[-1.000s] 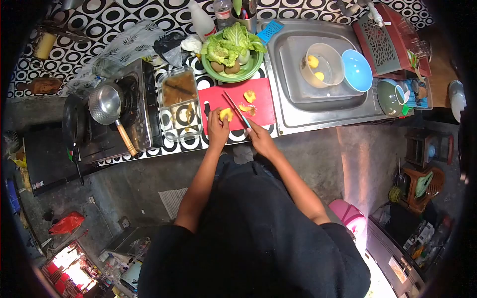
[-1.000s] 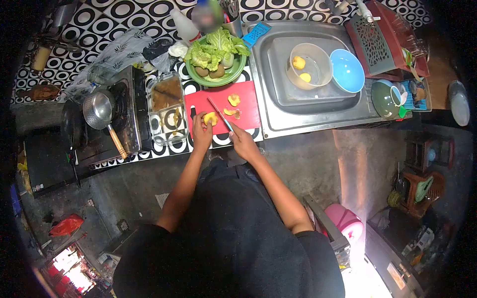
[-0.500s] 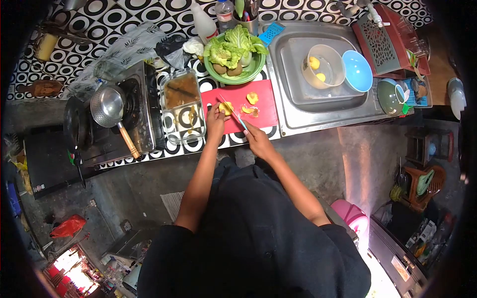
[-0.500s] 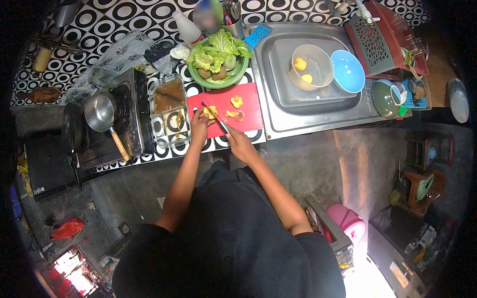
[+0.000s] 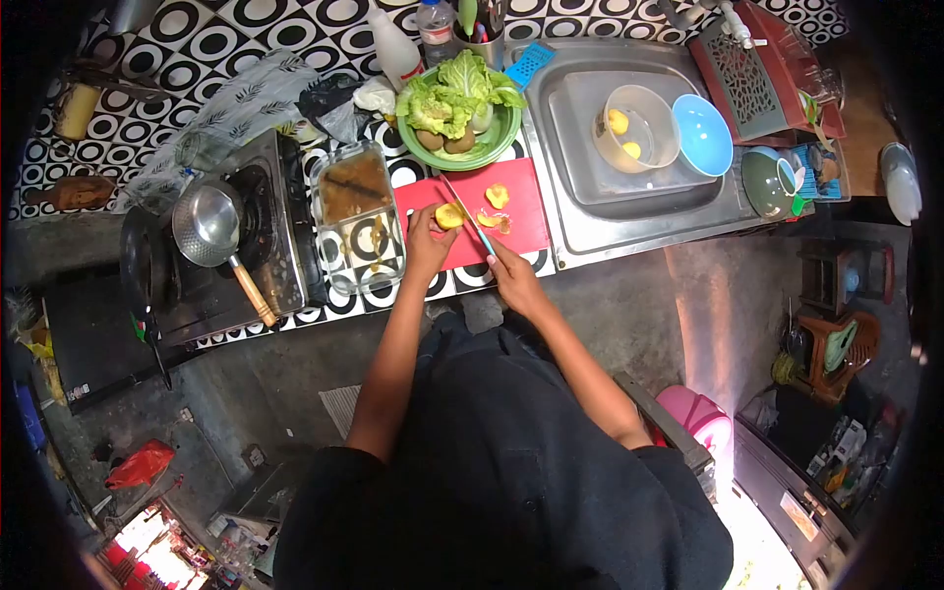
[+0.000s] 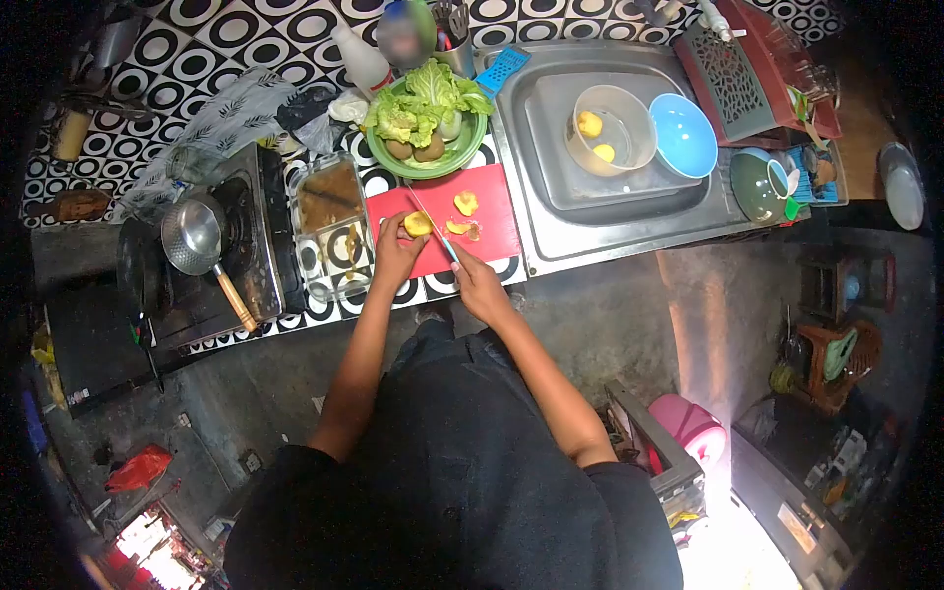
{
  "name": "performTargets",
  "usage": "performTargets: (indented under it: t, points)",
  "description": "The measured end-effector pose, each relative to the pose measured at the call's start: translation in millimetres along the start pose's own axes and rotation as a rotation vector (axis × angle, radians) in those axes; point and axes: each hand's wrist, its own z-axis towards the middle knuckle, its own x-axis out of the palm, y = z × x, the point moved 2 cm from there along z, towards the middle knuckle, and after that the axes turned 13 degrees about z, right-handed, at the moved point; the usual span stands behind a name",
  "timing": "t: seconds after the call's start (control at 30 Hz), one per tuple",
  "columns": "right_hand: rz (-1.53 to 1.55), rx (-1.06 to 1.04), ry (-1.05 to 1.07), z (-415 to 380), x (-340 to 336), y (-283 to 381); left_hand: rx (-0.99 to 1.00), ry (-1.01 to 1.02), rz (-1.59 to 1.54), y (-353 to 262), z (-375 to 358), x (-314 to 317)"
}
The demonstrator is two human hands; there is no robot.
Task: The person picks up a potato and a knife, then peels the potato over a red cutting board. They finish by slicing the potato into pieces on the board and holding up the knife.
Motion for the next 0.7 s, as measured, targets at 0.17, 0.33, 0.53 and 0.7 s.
performTargets:
  t: [0.17,0.33,0.53,0.7]
  points:
    - [-0.14,-0.109,0.029,-2,1,-5,-0.188,0.053,-0.094,4,7,0]
    - [-0.282,-0.158,0.085,-13,7,21,-0.351,0.207,-0.3,27,4,0]
    - [-0.302,-0.079,0.101,-14,14,19,-0.306,0.231,-0.195,37,5,2]
    - [-0.357,-0.149,0.044,-14,18,18,-0.169,0.156,0.027,26,5,1]
